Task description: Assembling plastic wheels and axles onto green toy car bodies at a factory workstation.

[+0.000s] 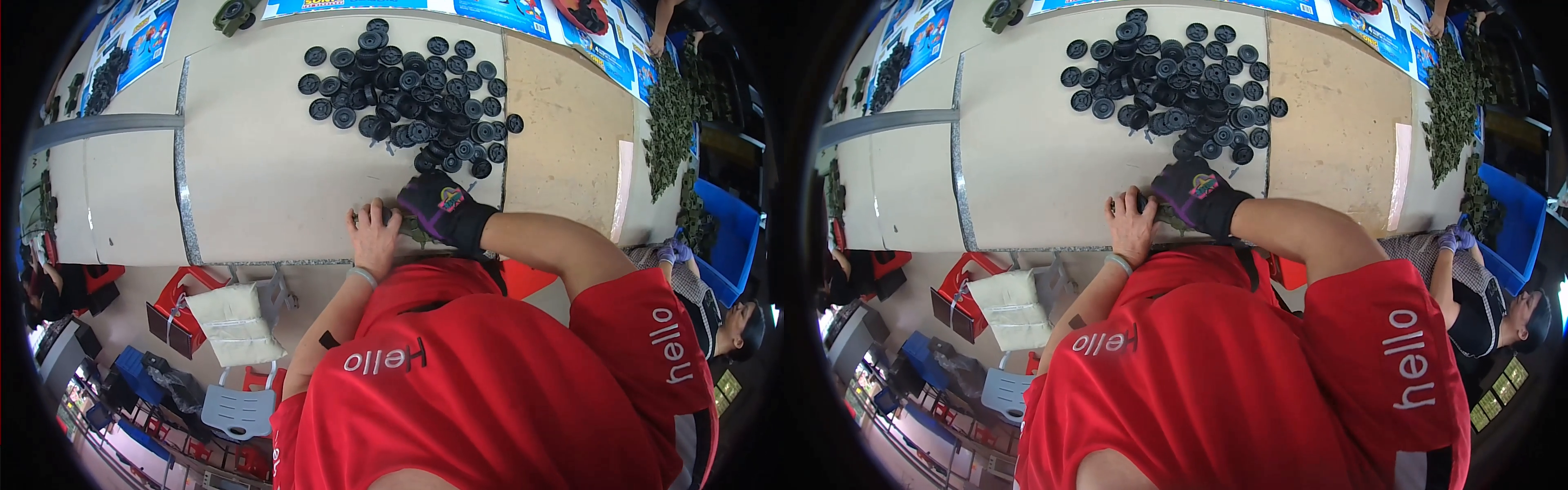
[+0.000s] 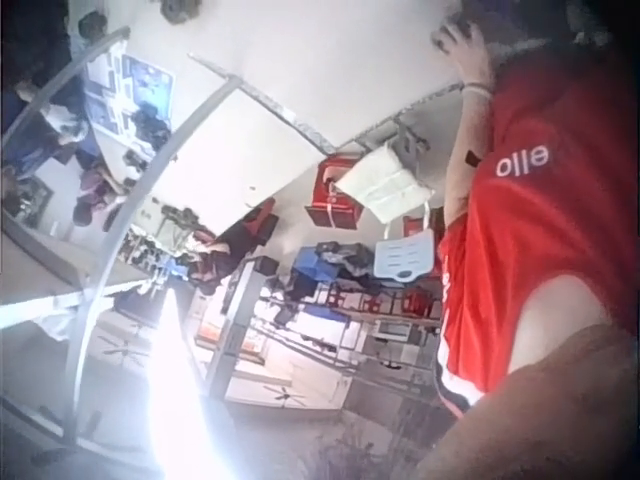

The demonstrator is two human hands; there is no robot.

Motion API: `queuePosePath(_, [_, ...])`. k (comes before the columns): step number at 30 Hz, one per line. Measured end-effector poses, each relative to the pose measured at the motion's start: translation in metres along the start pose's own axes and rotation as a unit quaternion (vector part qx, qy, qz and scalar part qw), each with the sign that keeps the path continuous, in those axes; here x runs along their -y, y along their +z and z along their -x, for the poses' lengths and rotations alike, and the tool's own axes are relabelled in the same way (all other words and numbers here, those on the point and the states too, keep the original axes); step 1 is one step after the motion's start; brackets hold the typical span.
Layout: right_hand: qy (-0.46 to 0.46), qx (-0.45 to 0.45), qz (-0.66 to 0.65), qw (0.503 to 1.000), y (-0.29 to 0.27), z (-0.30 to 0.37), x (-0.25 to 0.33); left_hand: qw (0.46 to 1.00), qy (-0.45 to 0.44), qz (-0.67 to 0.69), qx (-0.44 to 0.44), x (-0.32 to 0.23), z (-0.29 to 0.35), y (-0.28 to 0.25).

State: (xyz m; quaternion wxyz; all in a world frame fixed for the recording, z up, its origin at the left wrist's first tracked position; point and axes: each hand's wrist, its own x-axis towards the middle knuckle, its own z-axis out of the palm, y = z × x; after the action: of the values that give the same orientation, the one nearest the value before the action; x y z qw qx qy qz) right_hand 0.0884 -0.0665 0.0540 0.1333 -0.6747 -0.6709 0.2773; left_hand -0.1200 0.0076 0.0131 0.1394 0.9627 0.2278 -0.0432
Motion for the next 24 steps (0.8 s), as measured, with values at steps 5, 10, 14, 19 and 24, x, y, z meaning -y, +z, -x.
queuePosePath(5, [0.0,0.022,-0.013,1.0,0.005,-0.002,-0.014,0.999,-0.007,0.026,0.02,-0.001,-0.004,-0.005])
queuePosePath(10, [0.192,-0.066,-0.02,0.979,0.013,0.007,0.004,1.0,-0.005,0.002,-0.006,-0.002,-0.001,0.003])
queuePosePath(14, [0.086,-0.085,-0.005,0.993,0.018,0.007,-0.009,1.0,-0.011,-0.007,0.009,-0.005,-0.002,-0.002])
queuePosePath(19, [-0.07,-0.035,0.011,0.997,0.006,0.002,-0.017,1.0,-0.027,-0.007,-0.009,-0.016,-0.001,-0.012])
queuePosePath(24, [-0.008,-0.209,-0.082,0.974,0.02,0.009,-0.034,0.997,-0.056,0.056,0.004,-0.009,-0.005,-0.021])
